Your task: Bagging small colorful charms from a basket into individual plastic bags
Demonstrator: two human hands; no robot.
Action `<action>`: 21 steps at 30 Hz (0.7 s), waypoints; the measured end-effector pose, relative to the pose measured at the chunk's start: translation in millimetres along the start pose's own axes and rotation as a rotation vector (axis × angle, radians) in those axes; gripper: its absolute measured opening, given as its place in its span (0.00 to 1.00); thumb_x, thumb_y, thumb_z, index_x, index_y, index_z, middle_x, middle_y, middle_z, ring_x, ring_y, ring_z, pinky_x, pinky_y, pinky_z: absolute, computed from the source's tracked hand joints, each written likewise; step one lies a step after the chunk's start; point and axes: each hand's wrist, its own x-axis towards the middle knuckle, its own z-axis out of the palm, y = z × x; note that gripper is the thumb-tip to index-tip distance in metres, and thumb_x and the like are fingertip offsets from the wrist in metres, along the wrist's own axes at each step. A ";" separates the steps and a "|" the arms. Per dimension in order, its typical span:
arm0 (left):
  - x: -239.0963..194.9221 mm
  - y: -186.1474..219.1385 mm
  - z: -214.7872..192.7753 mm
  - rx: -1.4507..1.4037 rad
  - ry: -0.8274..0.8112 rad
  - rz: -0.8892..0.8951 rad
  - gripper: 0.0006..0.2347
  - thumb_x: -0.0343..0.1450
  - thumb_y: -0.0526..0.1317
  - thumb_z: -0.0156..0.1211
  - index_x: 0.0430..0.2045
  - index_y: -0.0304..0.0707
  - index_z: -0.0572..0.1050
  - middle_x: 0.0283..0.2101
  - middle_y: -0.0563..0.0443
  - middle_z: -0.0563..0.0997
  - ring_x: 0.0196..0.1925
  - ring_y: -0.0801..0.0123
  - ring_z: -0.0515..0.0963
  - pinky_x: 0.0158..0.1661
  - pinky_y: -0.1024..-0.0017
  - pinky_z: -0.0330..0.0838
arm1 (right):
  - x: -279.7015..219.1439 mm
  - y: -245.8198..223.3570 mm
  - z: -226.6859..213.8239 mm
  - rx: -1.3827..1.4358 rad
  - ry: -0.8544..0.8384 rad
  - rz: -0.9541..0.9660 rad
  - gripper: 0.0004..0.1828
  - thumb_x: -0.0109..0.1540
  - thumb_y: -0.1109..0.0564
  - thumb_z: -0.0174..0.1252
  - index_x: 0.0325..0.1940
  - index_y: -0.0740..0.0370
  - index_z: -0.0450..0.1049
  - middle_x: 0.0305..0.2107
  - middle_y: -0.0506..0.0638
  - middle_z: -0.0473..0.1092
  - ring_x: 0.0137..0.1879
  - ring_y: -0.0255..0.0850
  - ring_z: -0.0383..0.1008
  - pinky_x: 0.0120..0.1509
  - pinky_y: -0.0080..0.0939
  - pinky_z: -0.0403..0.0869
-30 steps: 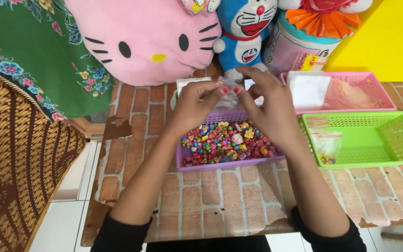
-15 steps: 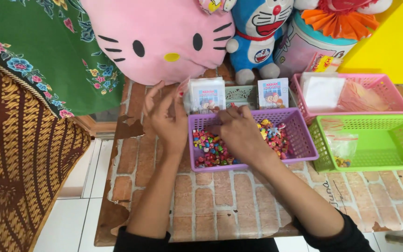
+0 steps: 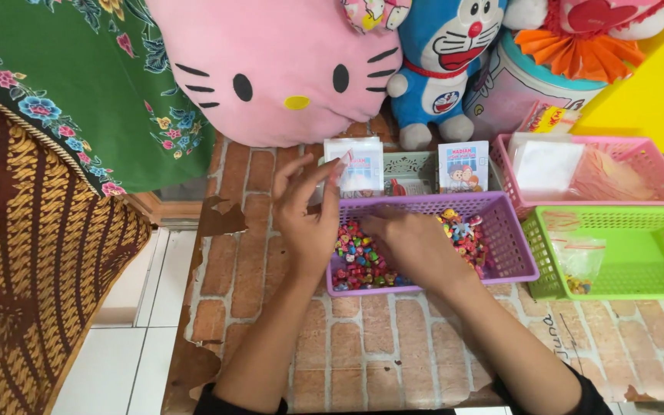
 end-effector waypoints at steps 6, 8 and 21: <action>0.2 -2.3 -0.3 -0.010 -0.071 0.053 0.11 0.67 0.32 0.70 0.39 0.53 0.85 0.34 0.55 0.86 0.53 0.59 0.79 0.58 0.61 0.67 | -7.3 11.2 -6.9 0.139 -0.016 0.045 0.13 0.53 0.56 0.63 0.41 0.45 0.78 0.42 0.48 0.73 0.41 0.59 0.80 0.38 0.60 0.78; 0.5 -6.1 1.9 -0.031 -0.083 0.050 0.10 0.68 0.32 0.69 0.39 0.52 0.85 0.34 0.53 0.86 0.52 0.58 0.79 0.58 0.60 0.66 | -1.4 -2.0 -35.2 0.332 0.078 0.022 0.09 0.55 0.60 0.61 0.39 0.52 0.76 0.39 0.53 0.75 0.39 0.60 0.81 0.37 0.58 0.79; 3.7 7.0 -2.7 -0.021 -0.219 0.051 0.10 0.65 0.30 0.72 0.35 0.45 0.84 0.31 0.49 0.85 0.50 0.52 0.78 0.55 0.55 0.68 | -11.2 6.3 -31.9 0.582 0.786 -0.048 0.14 0.68 0.66 0.49 0.53 0.65 0.78 0.40 0.57 0.76 0.41 0.48 0.79 0.38 0.40 0.78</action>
